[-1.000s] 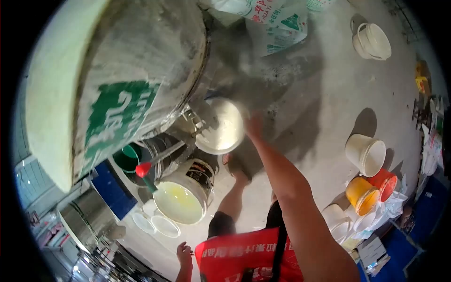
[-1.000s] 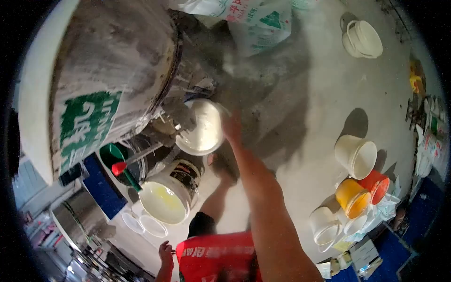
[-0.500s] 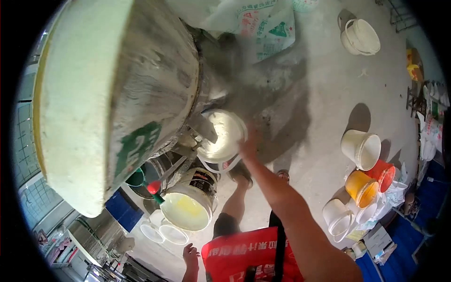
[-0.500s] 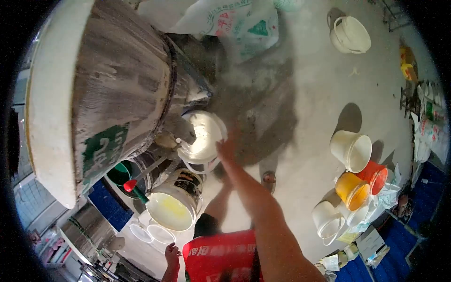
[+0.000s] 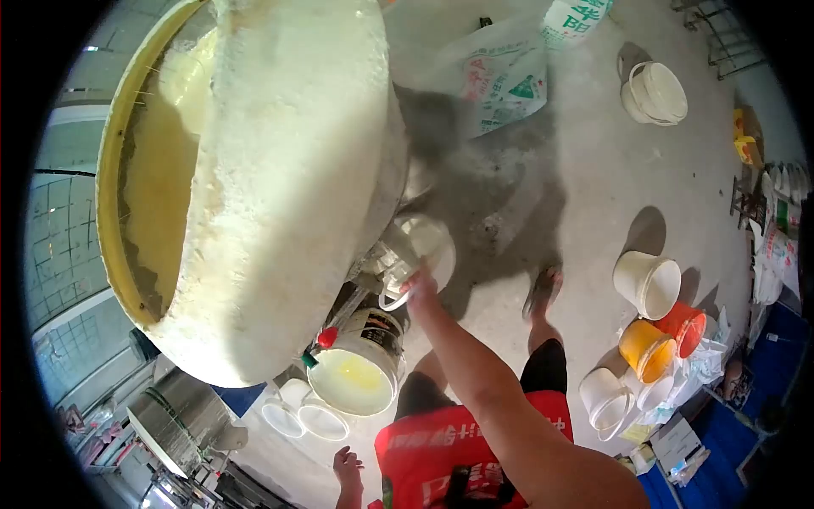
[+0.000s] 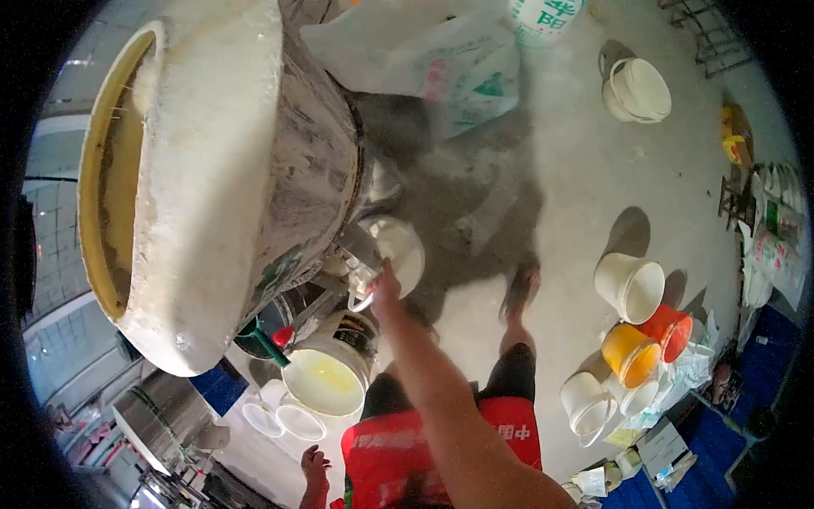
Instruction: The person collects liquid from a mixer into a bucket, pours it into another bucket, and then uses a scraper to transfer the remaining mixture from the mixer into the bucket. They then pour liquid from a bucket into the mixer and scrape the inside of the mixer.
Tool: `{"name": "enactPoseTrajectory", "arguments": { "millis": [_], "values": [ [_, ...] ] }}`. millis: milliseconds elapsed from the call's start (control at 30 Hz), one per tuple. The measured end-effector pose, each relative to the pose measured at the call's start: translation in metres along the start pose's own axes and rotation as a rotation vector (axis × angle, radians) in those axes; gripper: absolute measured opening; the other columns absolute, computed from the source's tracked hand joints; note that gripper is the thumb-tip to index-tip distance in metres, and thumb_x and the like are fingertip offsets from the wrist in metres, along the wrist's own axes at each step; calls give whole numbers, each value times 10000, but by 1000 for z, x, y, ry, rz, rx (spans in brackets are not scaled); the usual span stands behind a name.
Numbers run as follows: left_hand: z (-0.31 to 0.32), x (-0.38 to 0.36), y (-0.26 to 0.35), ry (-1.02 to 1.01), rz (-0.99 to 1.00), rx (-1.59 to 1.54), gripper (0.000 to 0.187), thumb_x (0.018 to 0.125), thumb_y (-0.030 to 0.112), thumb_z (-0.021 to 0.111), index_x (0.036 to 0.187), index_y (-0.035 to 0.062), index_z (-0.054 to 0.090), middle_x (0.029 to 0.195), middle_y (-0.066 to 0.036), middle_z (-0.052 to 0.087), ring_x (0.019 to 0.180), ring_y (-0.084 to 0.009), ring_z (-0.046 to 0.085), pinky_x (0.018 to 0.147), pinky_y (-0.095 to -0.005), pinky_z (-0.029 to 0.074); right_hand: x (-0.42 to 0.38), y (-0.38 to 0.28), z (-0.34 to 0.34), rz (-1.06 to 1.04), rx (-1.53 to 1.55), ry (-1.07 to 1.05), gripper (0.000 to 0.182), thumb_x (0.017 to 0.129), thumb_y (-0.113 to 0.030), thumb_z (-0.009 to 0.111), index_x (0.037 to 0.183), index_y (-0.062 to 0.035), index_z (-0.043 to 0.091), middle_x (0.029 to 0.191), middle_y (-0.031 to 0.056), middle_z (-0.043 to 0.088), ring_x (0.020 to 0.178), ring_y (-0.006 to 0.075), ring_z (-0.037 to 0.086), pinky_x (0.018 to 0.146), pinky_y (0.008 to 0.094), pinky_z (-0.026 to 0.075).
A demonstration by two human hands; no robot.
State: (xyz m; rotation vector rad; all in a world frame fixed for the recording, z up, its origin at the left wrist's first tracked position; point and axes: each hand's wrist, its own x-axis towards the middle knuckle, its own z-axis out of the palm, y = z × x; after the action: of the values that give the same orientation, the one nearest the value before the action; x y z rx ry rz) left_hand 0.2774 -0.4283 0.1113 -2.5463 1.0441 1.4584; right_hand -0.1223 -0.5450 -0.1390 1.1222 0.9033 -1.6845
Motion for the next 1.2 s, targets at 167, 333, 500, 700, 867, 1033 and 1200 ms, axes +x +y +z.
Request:
{"name": "enactPoseTrajectory", "arguments": {
  "millis": [167, 333, 500, 700, 867, 1033, 1200],
  "values": [
    [17, -22, -7, 65, -32, -91, 300, 740, 49, 474, 1037, 8, 464, 765, -43, 481, 543, -108, 483, 443, -226, 418, 3, -4, -8, 30, 25, -20, 360, 803, -401, 492, 572, -163, 353, 451, -11, 288, 397, 147, 318, 396, 281, 294],
    [44, -63, -14, 103, -54, -89, 296, 740, 47, 470, 1034, 8, 465, 768, -44, 480, 548, -108, 484, 444, -223, 420, -16, -30, 1, 34, -38, 97, 329, 780, -344, 506, 560, -163, 340, 468, -28, 283, 392, 112, 275, 377, 255, 251],
    [65, -95, -5, 100, -57, -56, 294, 744, 47, 469, 1035, 7, 466, 769, -47, 480, 549, -108, 486, 442, -221, 422, -25, -83, -14, 65, -113, 138, 282, 758, -286, 507, 562, -162, 348, 463, -31, 285, 377, 109, 274, 363, 252, 257],
    [89, -119, 39, 66, 28, 28, 287, 745, 65, 476, 1028, 15, 480, 803, -54, 474, 555, -115, 495, 422, -226, 424, -53, -185, -33, 102, -197, 181, 282, 755, -282, 499, 559, -172, 328, 452, -37, 286, 354, 116, 286, 338, 255, 255],
    [116, -131, 55, 73, 143, 46, 302, 725, 76, 486, 1020, 10, 478, 736, -54, 485, 487, -123, 488, 384, -232, 419, -77, -306, -43, -1, -316, 289, 242, 727, -269, 531, 576, -149, 385, 455, -19, 331, 350, 121, 329, 325, 247, 274],
    [177, -168, 94, -3, 116, 85, 285, 721, 50, 468, 1001, -3, 475, 691, -68, 501, 454, -125, 489, 342, -245, 414, 10, -399, -122, -857, -856, 73, 197, 727, -251, 530, 611, -129, 427, 470, 4, 354, 359, 125, 350, 326, 264, 292],
    [234, -157, 115, -98, 183, 100, 307, 701, 57, 522, 995, -16, 474, 695, -72, 514, 488, -144, 506, 401, -264, 439, 36, -544, -130, -1246, -939, -55, 175, 743, -236, 531, 665, -109, 438, 471, 17, 362, 356, 130, 361, 315, 281, 288]
  ]
}}
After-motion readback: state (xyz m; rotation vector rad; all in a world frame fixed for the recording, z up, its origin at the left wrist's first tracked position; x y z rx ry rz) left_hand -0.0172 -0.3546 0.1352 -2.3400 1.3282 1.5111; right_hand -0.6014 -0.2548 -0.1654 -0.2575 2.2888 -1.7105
